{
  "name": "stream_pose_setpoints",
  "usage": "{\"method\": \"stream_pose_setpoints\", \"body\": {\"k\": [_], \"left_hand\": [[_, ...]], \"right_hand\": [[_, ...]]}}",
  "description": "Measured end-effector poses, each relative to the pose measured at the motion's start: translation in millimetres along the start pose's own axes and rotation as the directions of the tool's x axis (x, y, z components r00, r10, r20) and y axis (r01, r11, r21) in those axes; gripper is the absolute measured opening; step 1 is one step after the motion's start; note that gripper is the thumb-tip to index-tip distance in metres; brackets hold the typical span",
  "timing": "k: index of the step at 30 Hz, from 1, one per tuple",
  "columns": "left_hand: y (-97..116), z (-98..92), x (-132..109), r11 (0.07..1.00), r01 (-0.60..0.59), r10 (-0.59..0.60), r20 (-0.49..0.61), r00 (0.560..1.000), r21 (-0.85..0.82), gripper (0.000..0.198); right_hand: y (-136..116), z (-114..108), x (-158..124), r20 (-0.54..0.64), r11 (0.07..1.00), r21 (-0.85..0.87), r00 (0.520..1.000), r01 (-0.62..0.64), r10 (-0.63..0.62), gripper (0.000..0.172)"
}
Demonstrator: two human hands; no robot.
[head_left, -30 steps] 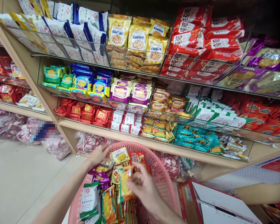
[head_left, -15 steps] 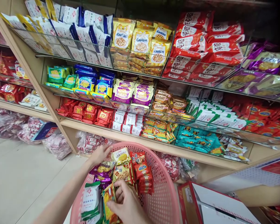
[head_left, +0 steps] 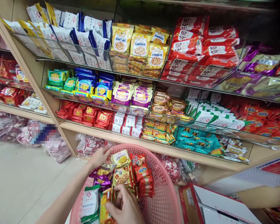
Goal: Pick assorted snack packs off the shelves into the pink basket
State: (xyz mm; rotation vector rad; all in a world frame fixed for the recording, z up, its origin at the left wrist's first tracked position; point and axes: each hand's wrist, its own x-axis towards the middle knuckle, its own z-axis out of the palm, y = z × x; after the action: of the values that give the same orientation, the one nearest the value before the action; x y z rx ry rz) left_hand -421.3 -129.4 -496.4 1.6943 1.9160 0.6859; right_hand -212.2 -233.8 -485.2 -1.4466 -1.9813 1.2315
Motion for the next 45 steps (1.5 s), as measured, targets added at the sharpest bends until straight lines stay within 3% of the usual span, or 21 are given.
{"method": "stream_pose_setpoints", "body": {"k": [8,10,13,16,18,21,23,27,29,34,39,45], "left_hand": [[0.8,-1.3,-0.6,1.000,-0.018,0.018,0.013,1.000,0.018,0.045],[0.7,-1.3,-0.6,1.000,-0.014,0.014,0.011,1.000,0.024,0.045],[1.2,-1.4,-1.1,1.000,-0.017,0.017,0.008,1.000,0.025,0.045],[3.1,-2.2,-2.6,1.000,-0.010,0.010,0.001,1.000,0.007,0.044],[4.8,-3.0,-4.0,1.000,0.011,-0.011,-0.005,1.000,-0.008,0.044],[6.3,-4.1,-5.8,0.999,0.028,-0.029,-0.011,1.000,-0.028,0.042],[6.2,-4.3,-6.6,0.999,0.028,-0.029,-0.012,1.000,-0.027,0.042],[5.0,-4.5,-7.7,1.000,0.021,-0.021,-0.015,1.000,-0.017,0.043],[5.0,-4.9,-8.2,0.999,0.027,-0.027,-0.011,1.000,-0.016,0.044],[6.1,-5.3,-8.2,0.999,0.034,-0.034,-0.008,0.999,-0.001,0.045],[5.0,-3.9,-7.5,0.998,0.024,-0.023,-0.015,1.000,0.054,0.047],[3.1,-3.2,-7.7,1.000,0.027,-0.026,-0.014,1.000,0.011,0.046]], "right_hand": [[1.8,3.6,-0.6,-0.029,0.999,-0.033,0.999,0.021,-0.022,0.029],[1.2,-3.8,-1.3,-0.041,0.998,-0.016,0.997,0.062,-0.063,0.027],[-5.6,-31.8,7.3,-0.072,0.987,0.011,0.985,0.159,-0.158,0.024],[-17.7,-73.4,38.4,-0.188,0.956,-0.045,0.937,0.291,-0.294,0.024],[-26.1,-100.1,71.9,-0.253,0.902,-0.172,0.867,0.397,-0.430,0.023],[-35.0,-127.0,129.0,-0.187,0.763,-0.430,0.779,0.483,-0.598,0.027],[-38.3,-134.5,162.2,-0.138,0.680,-0.583,0.770,0.445,-0.623,0.032],[-42.3,-133.1,203.2,-0.065,0.514,-0.760,0.739,0.398,-0.670,0.041],[-44.1,-130.1,213.3,-0.068,0.476,-0.800,0.732,0.366,-0.678,0.044],[-43.2,-126.4,225.7,-0.083,0.469,-0.829,0.764,0.303,-0.640,0.048],[-40.0,-125.6,227.3,-0.091,0.438,-0.857,0.757,0.272,-0.647,0.045],[-48.7,-123.4,225.5,-0.146,0.467,-0.861,0.780,0.203,-0.608,0.047]]}}
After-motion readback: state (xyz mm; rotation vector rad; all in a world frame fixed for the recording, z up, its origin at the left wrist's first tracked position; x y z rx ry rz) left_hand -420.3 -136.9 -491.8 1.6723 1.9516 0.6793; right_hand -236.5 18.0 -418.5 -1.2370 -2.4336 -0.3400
